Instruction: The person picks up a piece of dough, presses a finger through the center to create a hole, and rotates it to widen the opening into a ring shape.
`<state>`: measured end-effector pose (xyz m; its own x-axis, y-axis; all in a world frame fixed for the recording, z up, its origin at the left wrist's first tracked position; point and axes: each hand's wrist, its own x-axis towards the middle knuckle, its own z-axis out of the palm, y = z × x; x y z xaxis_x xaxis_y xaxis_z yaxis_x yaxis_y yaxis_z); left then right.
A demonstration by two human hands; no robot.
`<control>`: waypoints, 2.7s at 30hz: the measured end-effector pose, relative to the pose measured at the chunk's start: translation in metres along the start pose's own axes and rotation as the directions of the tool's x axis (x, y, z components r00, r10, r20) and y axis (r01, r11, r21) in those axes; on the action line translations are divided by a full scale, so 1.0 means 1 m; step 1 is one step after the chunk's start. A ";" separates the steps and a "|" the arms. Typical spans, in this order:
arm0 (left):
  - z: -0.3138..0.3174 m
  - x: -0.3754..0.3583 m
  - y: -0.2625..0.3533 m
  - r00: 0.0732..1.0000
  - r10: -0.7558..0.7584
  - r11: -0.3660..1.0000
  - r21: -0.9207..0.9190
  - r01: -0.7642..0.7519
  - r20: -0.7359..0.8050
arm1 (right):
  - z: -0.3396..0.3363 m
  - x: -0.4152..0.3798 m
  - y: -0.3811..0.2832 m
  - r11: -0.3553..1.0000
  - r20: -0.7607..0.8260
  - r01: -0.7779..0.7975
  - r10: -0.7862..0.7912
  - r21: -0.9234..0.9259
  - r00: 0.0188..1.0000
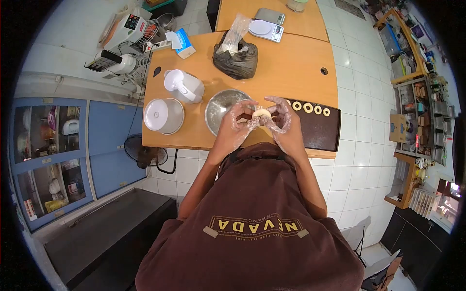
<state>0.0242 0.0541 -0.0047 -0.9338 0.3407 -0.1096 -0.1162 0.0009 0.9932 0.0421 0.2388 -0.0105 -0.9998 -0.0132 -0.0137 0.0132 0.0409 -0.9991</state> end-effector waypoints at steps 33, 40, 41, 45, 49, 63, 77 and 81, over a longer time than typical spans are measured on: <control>0.007 -0.001 -0.006 0.996 0.026 0.995 0.094 -0.017 -0.089 | 0.000 0.000 0.004 0.998 -0.016 0.053 -0.052 0.039 0.999; 0.003 0.000 -0.002 0.996 0.008 0.991 0.136 0.004 -0.088 | 0.000 0.000 -0.003 0.999 0.027 0.011 -0.012 0.032 1.000; 0.002 0.000 -0.003 0.995 0.008 0.992 0.122 0.004 -0.097 | -0.001 0.000 -0.005 1.000 0.037 -0.004 0.004 0.016 0.999; 0.005 0.001 -0.007 0.988 -0.014 0.998 0.064 0.024 -0.152 | 0.000 0.000 0.003 0.999 0.026 0.010 -0.011 0.041 1.000; 0.002 0.003 -0.012 0.991 -0.023 1.000 0.017 0.025 -0.131 | 0.003 0.000 0.005 0.995 -0.016 0.006 -0.004 0.097 1.000; 0.003 0.003 -0.007 0.994 0.018 0.996 -0.085 -0.028 -0.111 | 0.003 0.002 0.007 0.993 0.028 0.000 -0.003 0.116 1.000; -0.004 0.003 -0.001 0.998 -0.030 0.996 -0.086 0.026 -0.051 | 0.003 0.002 0.002 0.991 -0.001 0.036 -0.036 0.127 0.999; -0.005 0.002 -0.003 0.996 -0.030 1.000 0.001 0.030 -0.082 | 0.003 0.001 0.001 0.991 -0.023 0.031 -0.028 0.127 0.999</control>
<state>0.0206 0.0503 -0.0080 -0.9545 0.2622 -0.1423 -0.1443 0.0118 0.9895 0.0409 0.2357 -0.0121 -0.9998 0.0088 0.0155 -0.0163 -0.0868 -0.9961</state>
